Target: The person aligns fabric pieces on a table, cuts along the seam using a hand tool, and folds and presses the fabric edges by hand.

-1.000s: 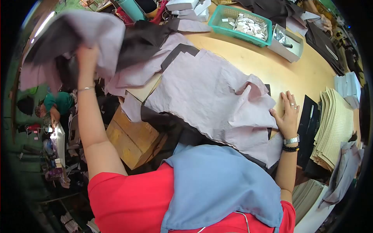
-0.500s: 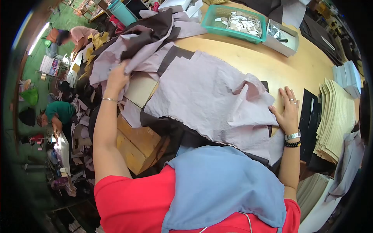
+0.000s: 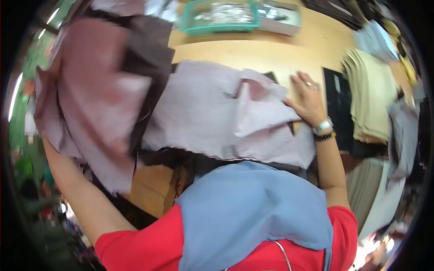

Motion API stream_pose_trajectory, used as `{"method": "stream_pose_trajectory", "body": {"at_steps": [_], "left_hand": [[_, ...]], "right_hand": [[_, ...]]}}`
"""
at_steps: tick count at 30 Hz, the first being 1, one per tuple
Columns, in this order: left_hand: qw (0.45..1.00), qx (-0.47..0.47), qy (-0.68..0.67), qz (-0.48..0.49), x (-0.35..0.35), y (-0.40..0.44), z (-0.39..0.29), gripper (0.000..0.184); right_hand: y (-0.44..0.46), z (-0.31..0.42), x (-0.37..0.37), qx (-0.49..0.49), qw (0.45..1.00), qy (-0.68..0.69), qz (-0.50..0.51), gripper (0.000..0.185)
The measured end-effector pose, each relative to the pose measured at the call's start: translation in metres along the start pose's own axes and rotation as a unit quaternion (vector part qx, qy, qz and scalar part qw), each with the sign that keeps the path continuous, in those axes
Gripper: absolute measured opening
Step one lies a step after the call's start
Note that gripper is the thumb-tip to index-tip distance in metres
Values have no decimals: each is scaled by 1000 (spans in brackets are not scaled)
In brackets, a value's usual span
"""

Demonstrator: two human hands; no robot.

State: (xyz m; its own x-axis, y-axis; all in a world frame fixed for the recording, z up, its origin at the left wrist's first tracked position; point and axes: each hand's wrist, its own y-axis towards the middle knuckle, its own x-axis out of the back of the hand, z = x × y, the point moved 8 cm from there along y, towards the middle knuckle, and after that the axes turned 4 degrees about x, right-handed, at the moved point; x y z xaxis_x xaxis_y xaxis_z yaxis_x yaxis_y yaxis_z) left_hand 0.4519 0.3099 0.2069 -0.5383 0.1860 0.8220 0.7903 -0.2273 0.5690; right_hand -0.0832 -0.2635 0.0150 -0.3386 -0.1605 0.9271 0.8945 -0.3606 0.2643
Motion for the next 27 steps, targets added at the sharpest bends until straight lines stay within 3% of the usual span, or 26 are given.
{"method": "stream_pose_trajectory", "body": {"at_steps": [4,7,10,13,14,15,16,18,21,22,23,24,25,26,27], "left_hand": [[997,-55,34,51,-110,-27,-9,46],[994,-109,26,-7,-136,-38,-21,47],[989,-127,-23,-75,-132,-29,-13,49],[991,58,-88,87,-134,22,25,54],[908,96,-199,356,-239,53,101,72],[921,127,-201,307,-230,42,100,77],[932,154,-203,257,-212,18,74,82],[950,208,-140,185,-193,-4,49,94],[989,138,-38,36,-68,-48,-93,91],[994,-36,-83,-63,-50,-55,-131,80],[973,-123,-194,-33,-39,-74,-173,70],[932,-205,-300,-4,-16,-105,-230,60],[901,-120,-410,77,-2,-143,-280,48],[856,-195,-459,135,18,-176,-336,46],[863,-290,-371,180,40,-209,-388,49]], "right_hand": [[-1,-15,28,-1,996,67,-58,53],[-15,-51,68,-90,982,-16,-164,41],[-33,-81,83,-156,972,-96,-144,42],[-43,-116,65,-203,969,-108,-95,40],[-45,-127,55,-205,970,-104,-82,41],[-48,-139,47,-210,970,-97,-70,41],[-48,-141,47,-170,974,-113,-97,36],[-47,-133,56,-216,969,-14,-116,33],[-55,-127,60,-210,954,115,-181,26],[-57,-125,60,-195,950,150,-192,24],[-57,-120,59,-179,945,186,-202,22],[-58,-110,52,-207,911,308,-179,17],[-57,-94,50,-215,916,312,-135,13],[-57,-78,45,-220,923,309,-65,15],[-58,-62,40,-222,927,304,4,18]]}}
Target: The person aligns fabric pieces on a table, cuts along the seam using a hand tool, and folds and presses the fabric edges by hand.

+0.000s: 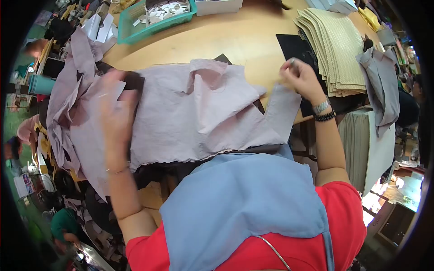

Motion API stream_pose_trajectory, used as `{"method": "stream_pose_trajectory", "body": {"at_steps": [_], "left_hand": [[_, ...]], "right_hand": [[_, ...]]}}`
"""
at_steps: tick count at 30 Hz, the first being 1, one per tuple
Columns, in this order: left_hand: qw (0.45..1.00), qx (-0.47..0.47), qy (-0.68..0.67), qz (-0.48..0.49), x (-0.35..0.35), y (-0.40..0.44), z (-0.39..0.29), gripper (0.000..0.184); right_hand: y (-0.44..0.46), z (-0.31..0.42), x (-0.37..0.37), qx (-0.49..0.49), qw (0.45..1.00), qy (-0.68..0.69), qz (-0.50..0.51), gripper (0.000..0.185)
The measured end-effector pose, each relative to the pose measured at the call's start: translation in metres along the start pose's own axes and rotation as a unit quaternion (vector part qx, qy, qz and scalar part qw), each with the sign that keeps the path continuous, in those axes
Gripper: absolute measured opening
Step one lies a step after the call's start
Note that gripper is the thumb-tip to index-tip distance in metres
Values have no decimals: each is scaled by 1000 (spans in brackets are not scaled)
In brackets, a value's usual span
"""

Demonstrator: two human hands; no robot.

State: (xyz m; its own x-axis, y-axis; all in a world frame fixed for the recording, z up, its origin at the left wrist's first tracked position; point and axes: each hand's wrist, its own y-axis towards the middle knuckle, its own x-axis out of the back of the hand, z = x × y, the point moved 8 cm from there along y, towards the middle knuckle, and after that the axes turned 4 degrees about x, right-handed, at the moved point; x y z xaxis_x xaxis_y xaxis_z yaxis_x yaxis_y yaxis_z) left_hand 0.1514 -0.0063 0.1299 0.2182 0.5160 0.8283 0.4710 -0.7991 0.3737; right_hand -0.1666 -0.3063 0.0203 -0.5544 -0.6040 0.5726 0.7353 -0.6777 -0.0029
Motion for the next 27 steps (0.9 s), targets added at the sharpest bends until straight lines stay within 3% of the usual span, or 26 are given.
{"method": "stream_pose_trajectory", "body": {"at_steps": [1,2,4,7,9,10,12,14,15,22,27], "left_hand": [[995,-33,-91,23,-43,-2,-4,55],[996,-73,-36,38,-58,7,-52,59],[996,-75,-25,42,-109,11,-76,60],[949,9,-80,305,-154,37,-71,51],[947,60,-297,108,-126,51,-53,38],[913,81,-399,12,-110,53,-36,33],[905,70,-400,-129,-62,59,-2,24],[817,137,-504,-246,-30,49,29,27],[818,148,-498,-247,-22,44,34,28],[818,162,-495,-242,0,4,35,31],[813,138,-493,-278,9,-15,26,36]], "right_hand": [[-6,14,-10,14,998,-35,53,23],[-13,26,-19,28,992,-69,105,28],[-24,35,-34,77,984,-43,156,41],[-28,29,-26,24,974,-130,183,34],[-27,8,-14,-6,981,-125,149,30],[-21,3,2,33,989,-138,35,29],[-17,-7,30,98,964,-160,-188,25],[-16,0,45,96,957,-81,-262,23],[-15,6,51,97,950,-42,-295,23],[-7,29,3,87,982,-3,-169,23],[10,31,-36,130,977,-123,-113,27]]}}
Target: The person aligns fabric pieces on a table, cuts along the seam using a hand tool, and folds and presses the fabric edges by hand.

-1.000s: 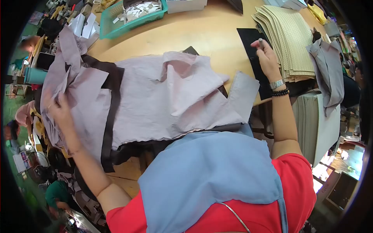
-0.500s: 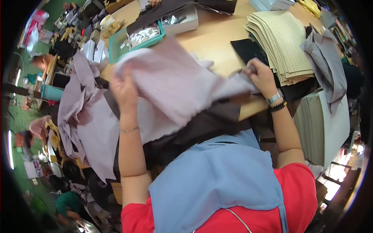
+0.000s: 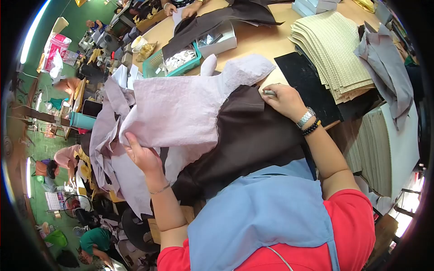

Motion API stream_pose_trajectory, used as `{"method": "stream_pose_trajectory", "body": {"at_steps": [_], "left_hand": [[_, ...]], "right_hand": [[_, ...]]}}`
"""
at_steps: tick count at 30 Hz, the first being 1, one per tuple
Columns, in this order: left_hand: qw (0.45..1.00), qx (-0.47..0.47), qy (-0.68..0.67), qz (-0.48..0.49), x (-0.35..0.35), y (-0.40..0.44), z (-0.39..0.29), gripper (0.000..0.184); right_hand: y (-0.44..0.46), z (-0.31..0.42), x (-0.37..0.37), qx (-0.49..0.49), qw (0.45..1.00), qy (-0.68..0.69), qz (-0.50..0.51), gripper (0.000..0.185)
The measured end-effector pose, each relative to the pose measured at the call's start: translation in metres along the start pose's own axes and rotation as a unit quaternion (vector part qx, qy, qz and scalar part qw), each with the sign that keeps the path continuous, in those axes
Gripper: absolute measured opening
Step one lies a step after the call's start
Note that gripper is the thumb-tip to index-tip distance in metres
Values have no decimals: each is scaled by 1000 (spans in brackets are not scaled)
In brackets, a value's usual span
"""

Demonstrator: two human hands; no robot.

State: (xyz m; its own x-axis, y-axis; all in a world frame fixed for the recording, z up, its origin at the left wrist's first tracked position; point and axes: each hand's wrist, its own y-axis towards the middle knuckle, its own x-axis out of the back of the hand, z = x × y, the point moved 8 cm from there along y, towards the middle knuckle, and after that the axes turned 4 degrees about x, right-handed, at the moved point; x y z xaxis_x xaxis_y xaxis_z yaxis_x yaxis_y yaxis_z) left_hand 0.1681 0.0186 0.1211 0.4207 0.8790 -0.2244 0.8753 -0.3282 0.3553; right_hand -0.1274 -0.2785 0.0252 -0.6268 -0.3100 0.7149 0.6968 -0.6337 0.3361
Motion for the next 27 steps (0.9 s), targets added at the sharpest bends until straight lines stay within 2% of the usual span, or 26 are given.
{"method": "stream_pose_trajectory", "body": {"at_steps": [3,4,7,8,10,12,13,14,15,17,19,20,22,25,27], "left_hand": [[999,-38,-10,-16,5,-20,-23,38],[998,-67,15,-6,6,-26,-37,42],[991,-108,-41,-61,6,-41,-69,43],[989,-84,-61,-109,-2,-46,-79,45],[990,-123,-22,-68,18,-44,-88,43],[983,-162,47,-78,26,-45,-98,34],[968,-176,177,-37,41,-41,-96,31],[933,-202,297,1,56,-38,-93,38],[954,-199,223,-5,64,-39,-100,35],[985,-168,-40,11,80,-33,-115,30],[980,-192,-54,12,89,-32,-146,29],[945,-263,161,-105,96,-37,-167,33],[894,-303,267,-193,113,-29,-194,34],[880,-280,330,-194,145,-6,-215,36],[859,-250,415,-166,157,23,-220,39]], "right_hand": [[14,6,-12,76,997,-10,-24,34],[20,6,-20,65,996,-59,17,52],[40,17,-29,-5,982,183,41,65],[49,22,-32,28,968,251,-11,70],[77,39,-47,146,928,341,-25,68],[83,57,-64,168,893,418,24,58],[77,79,-68,133,881,447,81,48],[75,92,-77,122,858,476,148,39],[72,104,-86,105,834,499,213,30],[65,126,-105,117,754,538,359,12],[60,143,-89,160,800,491,304,9],[56,150,-79,194,820,473,259,10],[47,166,-56,253,831,461,182,12],[19,200,-25,262,819,464,212,13],[-7,220,-20,229,761,512,325,12]]}}
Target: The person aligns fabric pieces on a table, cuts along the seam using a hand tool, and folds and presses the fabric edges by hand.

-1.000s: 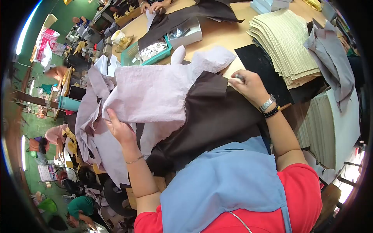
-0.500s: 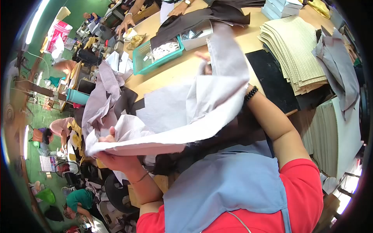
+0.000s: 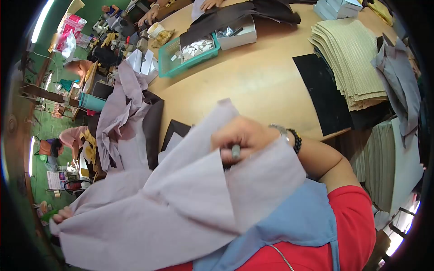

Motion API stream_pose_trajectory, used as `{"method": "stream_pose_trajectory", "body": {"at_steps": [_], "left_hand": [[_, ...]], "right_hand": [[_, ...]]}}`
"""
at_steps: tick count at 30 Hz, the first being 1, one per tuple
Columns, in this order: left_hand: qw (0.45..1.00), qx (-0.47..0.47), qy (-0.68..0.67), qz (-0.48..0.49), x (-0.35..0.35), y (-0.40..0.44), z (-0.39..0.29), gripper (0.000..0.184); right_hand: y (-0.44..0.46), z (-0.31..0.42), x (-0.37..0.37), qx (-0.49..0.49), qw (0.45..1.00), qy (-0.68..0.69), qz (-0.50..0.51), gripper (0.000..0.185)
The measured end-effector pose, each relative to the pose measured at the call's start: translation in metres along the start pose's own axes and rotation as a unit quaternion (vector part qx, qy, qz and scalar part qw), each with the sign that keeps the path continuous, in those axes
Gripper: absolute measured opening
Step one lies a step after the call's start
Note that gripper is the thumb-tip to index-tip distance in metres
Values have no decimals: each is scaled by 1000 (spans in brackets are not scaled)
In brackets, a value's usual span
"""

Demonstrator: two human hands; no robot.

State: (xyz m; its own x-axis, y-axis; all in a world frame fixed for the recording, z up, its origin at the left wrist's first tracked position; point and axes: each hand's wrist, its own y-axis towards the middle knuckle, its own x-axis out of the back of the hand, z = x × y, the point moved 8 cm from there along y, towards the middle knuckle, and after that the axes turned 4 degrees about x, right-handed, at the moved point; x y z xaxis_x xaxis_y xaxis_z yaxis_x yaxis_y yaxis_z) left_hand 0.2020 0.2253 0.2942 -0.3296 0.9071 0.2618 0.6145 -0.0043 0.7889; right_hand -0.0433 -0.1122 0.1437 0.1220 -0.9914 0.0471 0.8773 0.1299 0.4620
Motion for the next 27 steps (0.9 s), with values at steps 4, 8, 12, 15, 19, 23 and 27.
{"method": "stream_pose_trajectory", "body": {"at_steps": [4,8,12,15,19,23,27], "left_hand": [[958,-47,226,171,-91,39,47,45],[853,-103,357,365,-246,-15,87,53],[868,-43,206,450,-317,-116,36,64],[812,-70,153,559,-335,-204,-11,70],[801,-98,117,579,-331,-270,-28,76],[837,-109,94,529,-322,-283,-30,69],[857,-135,-8,498,-306,-276,-38,39]], "right_hand": [[-20,-54,-34,-118,988,100,-12,22],[-74,-136,-4,-212,975,-28,-63,34],[-94,-88,51,-203,936,-191,-214,52],[-121,-70,91,-304,884,-109,-339,63],[-133,-68,142,-318,848,-214,-365,61],[-126,-65,165,-326,821,-338,-324,35],[-117,-50,185,-232,842,-318,-370,27]]}}
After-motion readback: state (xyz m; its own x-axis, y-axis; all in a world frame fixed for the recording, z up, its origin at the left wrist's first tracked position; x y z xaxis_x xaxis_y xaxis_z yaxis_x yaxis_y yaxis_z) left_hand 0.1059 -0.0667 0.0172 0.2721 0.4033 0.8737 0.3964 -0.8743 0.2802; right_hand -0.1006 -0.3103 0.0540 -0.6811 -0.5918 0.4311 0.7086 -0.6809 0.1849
